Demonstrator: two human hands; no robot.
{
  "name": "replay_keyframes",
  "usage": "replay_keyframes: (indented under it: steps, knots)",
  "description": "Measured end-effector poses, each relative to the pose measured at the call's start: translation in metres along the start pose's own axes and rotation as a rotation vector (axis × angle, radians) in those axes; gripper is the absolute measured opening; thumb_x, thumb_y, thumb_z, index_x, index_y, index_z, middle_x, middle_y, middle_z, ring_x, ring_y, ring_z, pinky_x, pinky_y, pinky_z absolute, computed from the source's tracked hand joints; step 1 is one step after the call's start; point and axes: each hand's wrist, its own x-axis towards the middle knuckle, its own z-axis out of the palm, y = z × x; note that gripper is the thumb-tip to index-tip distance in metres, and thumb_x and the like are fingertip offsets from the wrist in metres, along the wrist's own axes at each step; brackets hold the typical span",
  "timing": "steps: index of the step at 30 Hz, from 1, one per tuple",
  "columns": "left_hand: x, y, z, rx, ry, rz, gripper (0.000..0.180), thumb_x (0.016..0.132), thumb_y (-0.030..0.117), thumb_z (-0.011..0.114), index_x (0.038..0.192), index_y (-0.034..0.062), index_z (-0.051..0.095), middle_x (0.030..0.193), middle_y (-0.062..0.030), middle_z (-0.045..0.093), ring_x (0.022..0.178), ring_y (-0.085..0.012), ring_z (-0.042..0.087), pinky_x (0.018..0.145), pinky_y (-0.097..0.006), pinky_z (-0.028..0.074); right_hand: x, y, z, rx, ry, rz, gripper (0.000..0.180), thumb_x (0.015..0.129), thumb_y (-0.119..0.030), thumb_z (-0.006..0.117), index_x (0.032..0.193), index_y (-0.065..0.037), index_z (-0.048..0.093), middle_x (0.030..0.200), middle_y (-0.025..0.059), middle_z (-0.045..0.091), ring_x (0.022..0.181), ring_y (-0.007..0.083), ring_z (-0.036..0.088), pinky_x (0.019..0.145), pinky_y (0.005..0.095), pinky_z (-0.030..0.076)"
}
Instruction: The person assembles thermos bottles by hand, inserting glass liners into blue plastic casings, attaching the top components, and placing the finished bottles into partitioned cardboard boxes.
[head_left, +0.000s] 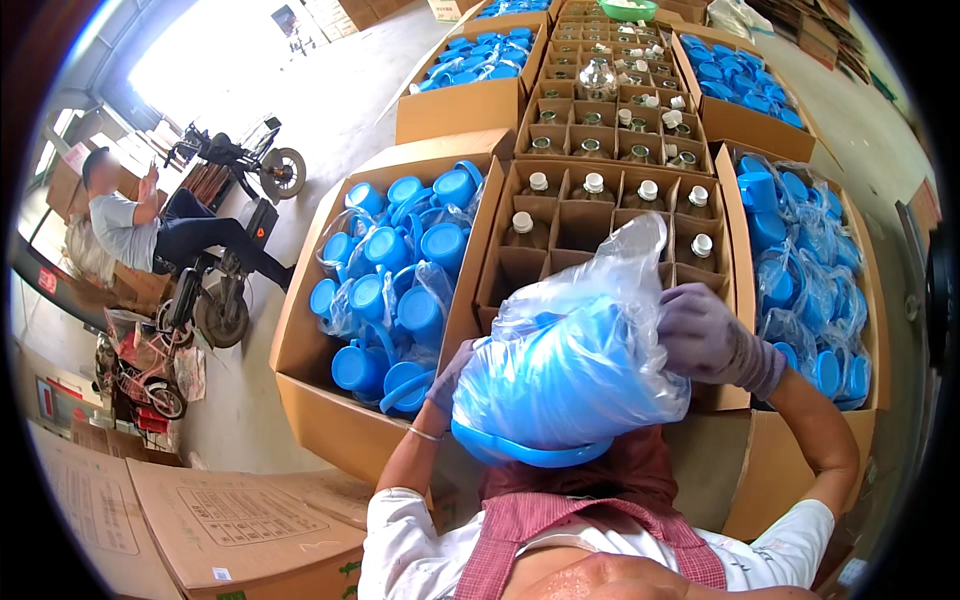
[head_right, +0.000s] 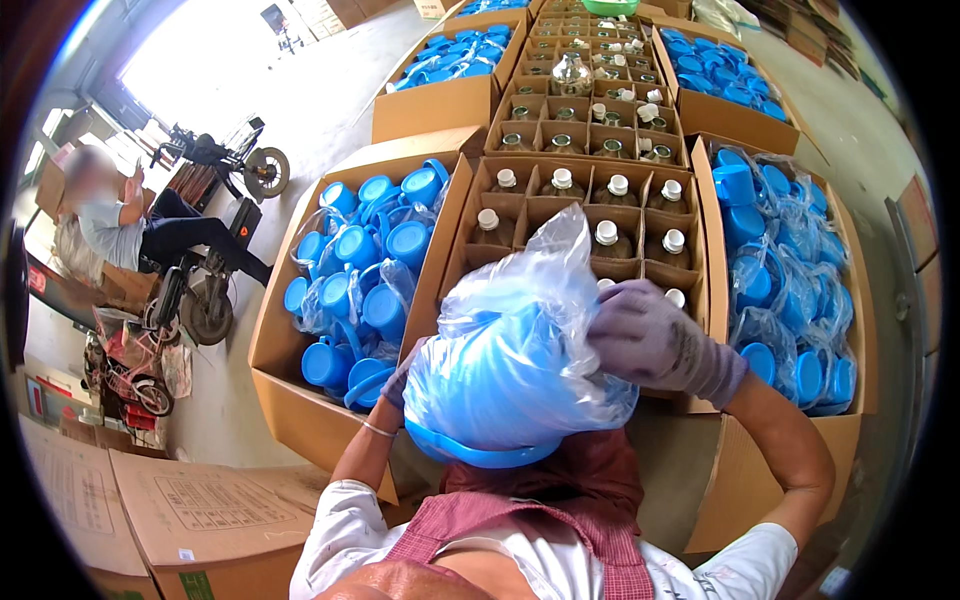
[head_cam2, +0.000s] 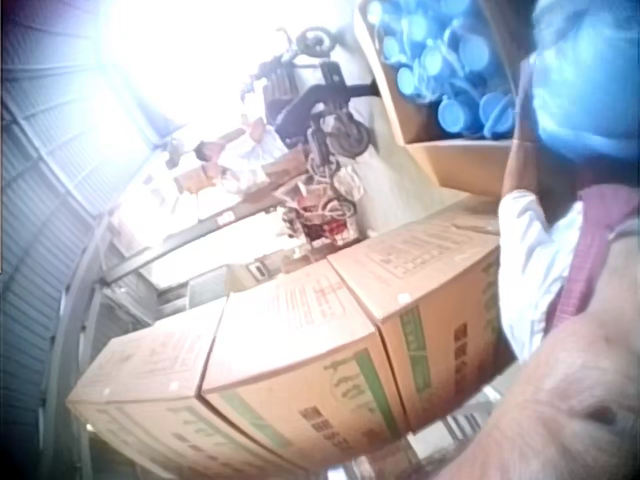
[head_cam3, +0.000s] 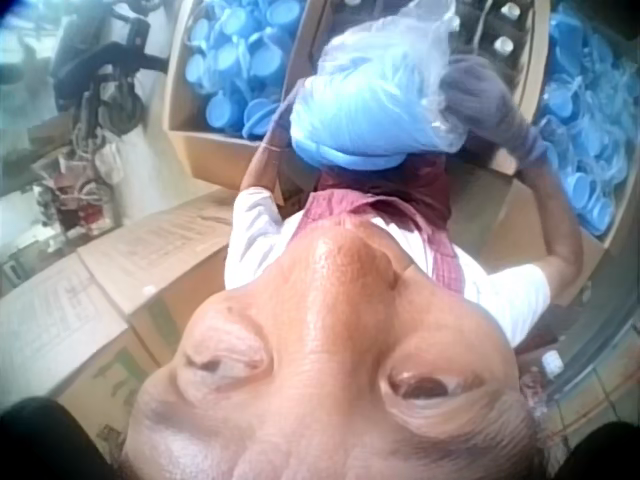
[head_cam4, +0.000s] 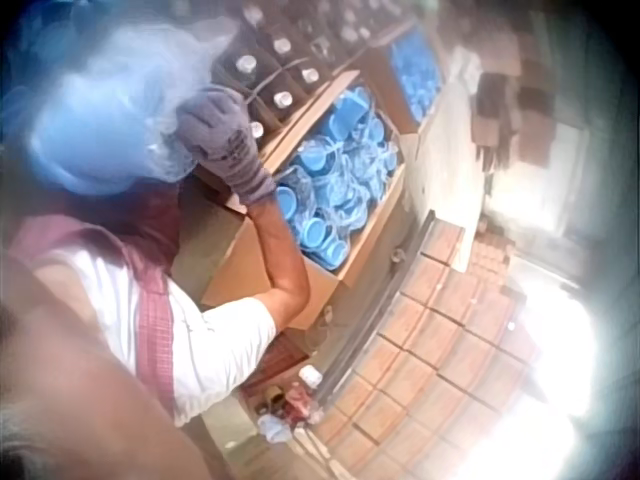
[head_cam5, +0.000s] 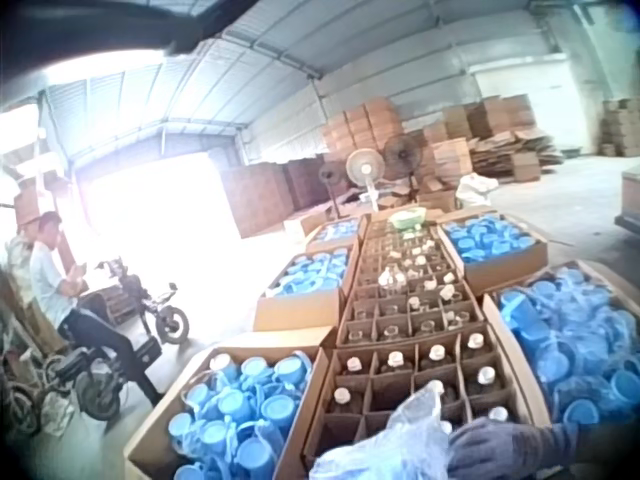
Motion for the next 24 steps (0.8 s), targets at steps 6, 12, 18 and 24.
replay_keyframes:
  steps: [6,12,18,24]
  knots:
    - [0.017,-0.030,-0.008,-0.146,-0.091,-0.095,0.025,0.091,0.021,0.067,0.101,-0.0012,0.069,0.092,-0.0063,0.069,0.082,-0.0118,0.062,0.074,-0.029,0.052,0.026,-0.004,-0.002,-0.101,-0.107,-0.072,0.029,0.071,-0.024,0.074,0.095,-0.011,0.064,0.095,0.0068,0.059,0.101,0.0286,0.060,0.093,0.0490,0.047]
    - [0.019,-0.025,-0.006,-0.192,-0.055,-0.097,0.025,0.089,0.019,0.066,0.105,-0.0010,0.069,0.092,-0.0075,0.069,0.082,-0.0155,0.064,0.074,-0.031,0.052,-0.023,-0.010,0.042,0.146,-0.097,0.490,0.033,0.077,-0.030,0.070,0.103,-0.010,0.067,0.097,0.0103,0.066,0.094,0.0289,0.064,0.086,0.0397,0.051]
    - [-0.010,-0.034,-0.012,-0.080,0.079,0.023,0.024,0.087,0.019,0.069,0.103,0.0008,0.070,0.095,-0.0078,0.070,0.085,-0.0145,0.065,0.077,-0.031,0.053,0.000,-0.003,0.031,0.046,-0.302,0.505,0.030,0.085,-0.027,0.062,0.109,-0.009,0.065,0.103,0.0166,0.067,0.098,0.0345,0.063,0.089,0.0429,0.049]
    - [-0.030,-0.003,0.020,-0.081,0.381,-0.075,0.027,0.082,0.015,0.076,0.101,-0.0031,0.071,0.089,-0.0047,0.071,0.081,-0.0099,0.063,0.074,-0.026,0.052,-0.125,0.040,0.058,-0.409,-0.317,0.338,0.037,0.091,-0.019,0.055,0.123,-0.002,0.056,0.121,0.0181,0.057,0.116,0.0378,0.052,0.103,0.0468,0.038]
